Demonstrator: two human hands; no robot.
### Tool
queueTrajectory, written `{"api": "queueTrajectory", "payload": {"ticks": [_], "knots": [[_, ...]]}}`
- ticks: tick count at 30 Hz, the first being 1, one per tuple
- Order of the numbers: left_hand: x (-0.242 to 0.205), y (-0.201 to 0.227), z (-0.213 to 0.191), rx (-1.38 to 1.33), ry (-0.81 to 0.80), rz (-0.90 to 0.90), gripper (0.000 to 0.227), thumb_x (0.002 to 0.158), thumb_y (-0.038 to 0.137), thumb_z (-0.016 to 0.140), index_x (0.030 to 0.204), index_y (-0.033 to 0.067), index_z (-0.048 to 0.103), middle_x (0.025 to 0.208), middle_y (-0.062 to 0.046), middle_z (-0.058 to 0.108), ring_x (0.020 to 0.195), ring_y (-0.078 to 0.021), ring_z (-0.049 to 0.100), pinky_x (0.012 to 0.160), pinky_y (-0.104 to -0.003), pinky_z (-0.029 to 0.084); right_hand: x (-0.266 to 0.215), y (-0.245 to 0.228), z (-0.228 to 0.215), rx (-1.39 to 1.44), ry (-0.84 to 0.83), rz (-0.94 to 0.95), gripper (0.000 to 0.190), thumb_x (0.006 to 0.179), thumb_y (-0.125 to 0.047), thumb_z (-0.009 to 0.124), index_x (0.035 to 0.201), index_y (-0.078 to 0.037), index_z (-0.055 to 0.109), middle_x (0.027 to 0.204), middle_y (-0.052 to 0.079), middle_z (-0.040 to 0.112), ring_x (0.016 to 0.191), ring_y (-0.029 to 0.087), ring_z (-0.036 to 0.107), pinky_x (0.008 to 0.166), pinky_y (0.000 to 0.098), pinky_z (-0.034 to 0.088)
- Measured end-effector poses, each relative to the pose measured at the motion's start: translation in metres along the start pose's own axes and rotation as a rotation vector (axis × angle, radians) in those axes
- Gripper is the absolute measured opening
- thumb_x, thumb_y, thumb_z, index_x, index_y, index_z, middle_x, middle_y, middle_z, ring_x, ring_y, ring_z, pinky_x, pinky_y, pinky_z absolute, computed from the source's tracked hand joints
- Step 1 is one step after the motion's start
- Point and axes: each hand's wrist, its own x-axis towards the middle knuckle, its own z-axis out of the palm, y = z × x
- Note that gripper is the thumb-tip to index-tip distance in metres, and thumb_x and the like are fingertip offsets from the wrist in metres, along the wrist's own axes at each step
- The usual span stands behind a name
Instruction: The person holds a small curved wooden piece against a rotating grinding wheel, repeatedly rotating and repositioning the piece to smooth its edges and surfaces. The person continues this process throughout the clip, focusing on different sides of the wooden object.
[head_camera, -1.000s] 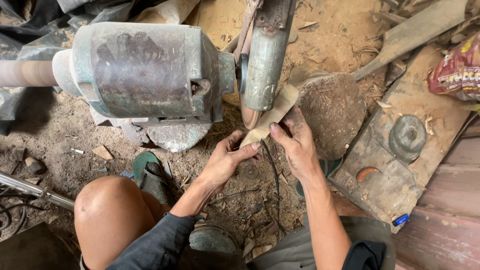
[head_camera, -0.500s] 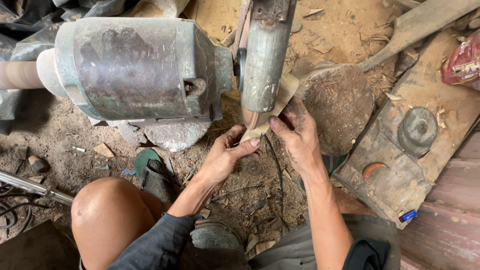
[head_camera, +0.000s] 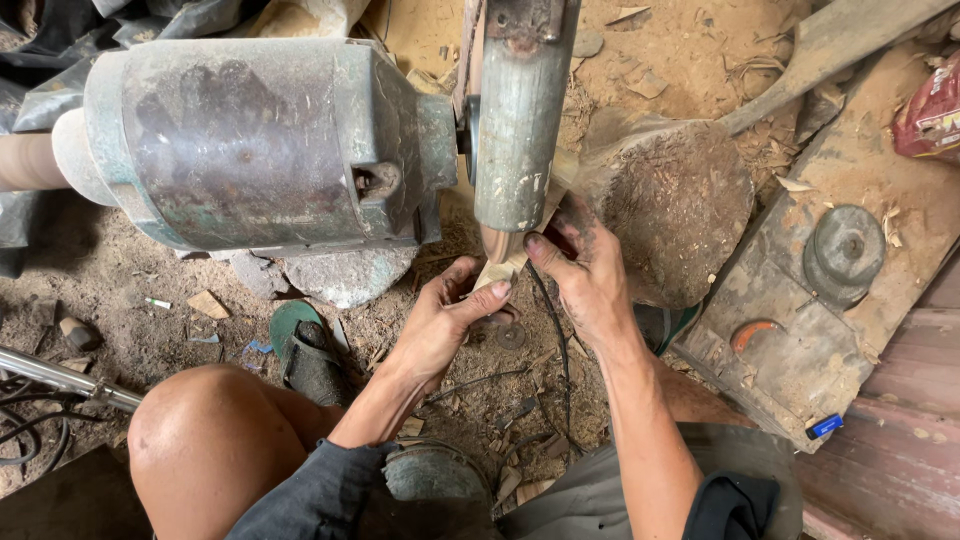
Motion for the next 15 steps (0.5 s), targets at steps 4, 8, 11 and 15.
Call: {"api": "queueTrajectory", "payload": {"ticks": [4, 8, 11, 15], "knots": [[-0.0008, -0.0003, -0.0004, -0.019, -0.01, 0.02, 0.077, 0.084, 0.032, 0.077, 0.142, -0.0091, 0.047, 0.12, -0.019, 0.071, 0.095, -0.0216, 0.071, 0.106, -0.041, 0.046, 0.0016, 0.001, -0.0008, -0.055, -0.011, -0.009, 0.061, 0.09, -0.025, 0.074, 0.145, -0.006, 0.055, 0.142, 0.017, 0.066, 0.134, 0.031, 0.06, 0.117, 0.0529, 0.045], [-0.0038, -0.0012, 0.0001, -0.022, -0.032, 0.046, 0.06, 0.087, 0.03, 0.075, 0.133, -0.0056, 0.058, 0.114, -0.015, 0.073, 0.09, -0.0194, 0.07, 0.1, -0.038, 0.05, -0.0003, 0.0006, -0.0003, -0.041, -0.018, 0.012, 0.062, 0.09, -0.026, 0.075, 0.145, -0.006, 0.055, 0.14, 0.016, 0.067, 0.133, 0.031, 0.062, 0.117, 0.0522, 0.045], [-0.0052, -0.0008, 0.0005, -0.029, -0.036, 0.053, 0.057, 0.088, 0.03, 0.074, 0.131, -0.0058, 0.06, 0.112, -0.014, 0.072, 0.089, -0.0187, 0.069, 0.095, -0.038, 0.051, -0.0005, 0.0001, 0.0013, -0.022, -0.025, 0.017, 0.062, 0.09, -0.026, 0.075, 0.145, -0.006, 0.055, 0.141, 0.016, 0.066, 0.134, 0.032, 0.06, 0.118, 0.0526, 0.043], [-0.0081, -0.001, 0.0008, -0.036, -0.036, 0.045, 0.058, 0.088, 0.031, 0.073, 0.13, -0.0063, 0.06, 0.114, -0.014, 0.071, 0.088, -0.0189, 0.07, 0.096, -0.038, 0.052, -0.001, 0.0016, 0.0018, -0.032, -0.034, 0.033, 0.066, 0.088, -0.027, 0.076, 0.147, -0.007, 0.053, 0.145, 0.016, 0.063, 0.138, 0.032, 0.056, 0.119, 0.0526, 0.04]]}}
